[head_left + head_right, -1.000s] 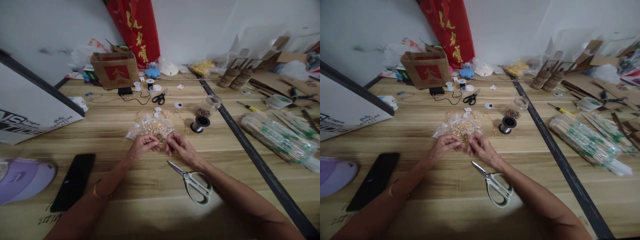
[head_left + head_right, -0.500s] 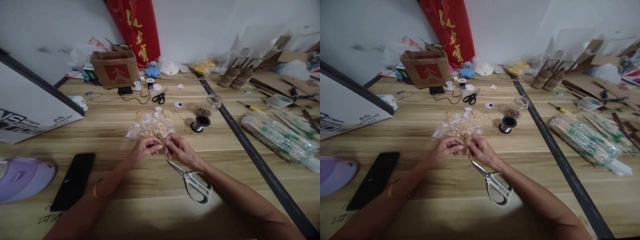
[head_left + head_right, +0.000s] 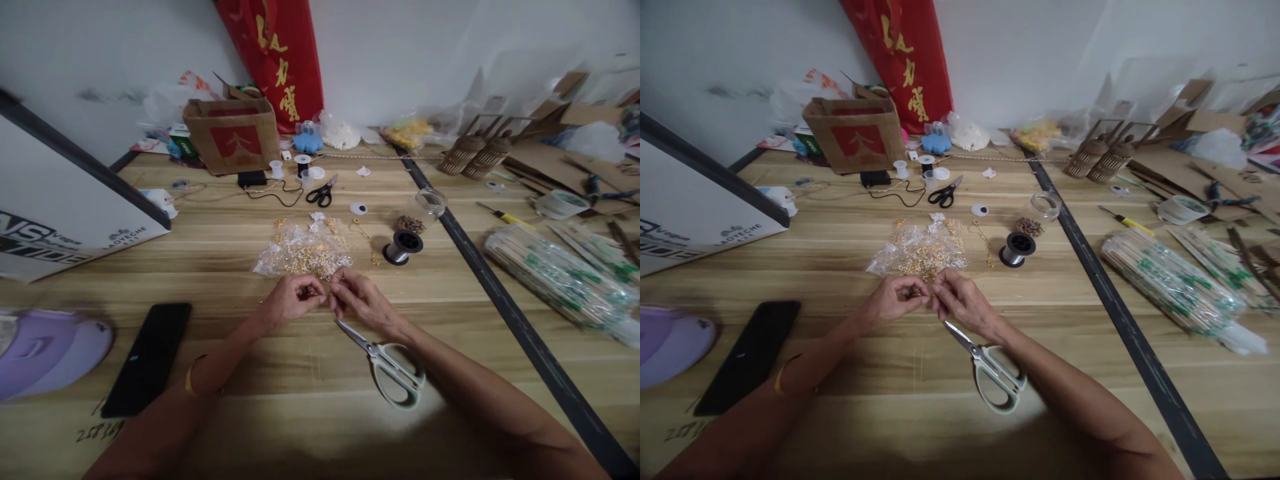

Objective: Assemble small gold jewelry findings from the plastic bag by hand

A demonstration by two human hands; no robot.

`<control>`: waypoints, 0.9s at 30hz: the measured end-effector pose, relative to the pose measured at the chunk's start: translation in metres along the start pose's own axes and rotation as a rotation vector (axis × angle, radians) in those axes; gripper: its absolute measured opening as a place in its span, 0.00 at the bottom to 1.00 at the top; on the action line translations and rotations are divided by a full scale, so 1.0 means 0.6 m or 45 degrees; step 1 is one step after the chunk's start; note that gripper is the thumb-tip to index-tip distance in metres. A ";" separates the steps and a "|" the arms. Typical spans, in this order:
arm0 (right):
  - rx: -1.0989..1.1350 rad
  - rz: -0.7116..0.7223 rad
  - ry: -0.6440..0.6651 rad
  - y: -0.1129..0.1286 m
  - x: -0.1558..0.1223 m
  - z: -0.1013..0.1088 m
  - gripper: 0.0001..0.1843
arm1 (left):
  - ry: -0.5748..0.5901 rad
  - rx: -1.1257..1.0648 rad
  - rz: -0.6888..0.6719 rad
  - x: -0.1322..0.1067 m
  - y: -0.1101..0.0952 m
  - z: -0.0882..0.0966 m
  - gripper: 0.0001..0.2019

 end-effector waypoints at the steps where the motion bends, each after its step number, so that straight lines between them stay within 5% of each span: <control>1: -0.001 0.003 -0.001 0.001 0.000 0.000 0.14 | -0.003 0.009 0.002 0.000 -0.001 0.000 0.03; 17: 0.061 -0.023 -0.016 0.005 0.002 0.003 0.14 | 0.103 -0.441 0.139 -0.004 0.017 -0.003 0.09; 22: -0.162 0.027 -0.011 0.020 -0.004 0.007 0.13 | 0.094 -0.515 0.153 -0.003 0.017 -0.003 0.10; 27: -0.506 0.268 -0.072 0.057 -0.005 0.011 0.10 | 0.069 -0.595 0.213 -0.002 0.026 -0.007 0.11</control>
Point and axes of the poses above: each hand's wrist, its own x-axis towards the middle knuckle, its own z-axis out of the back of the hand, y = z × x, the point moved 10 cm from there along x, towards the middle knuckle, and after that the axes turned 3 degrees about x, right-handed, at the moved point
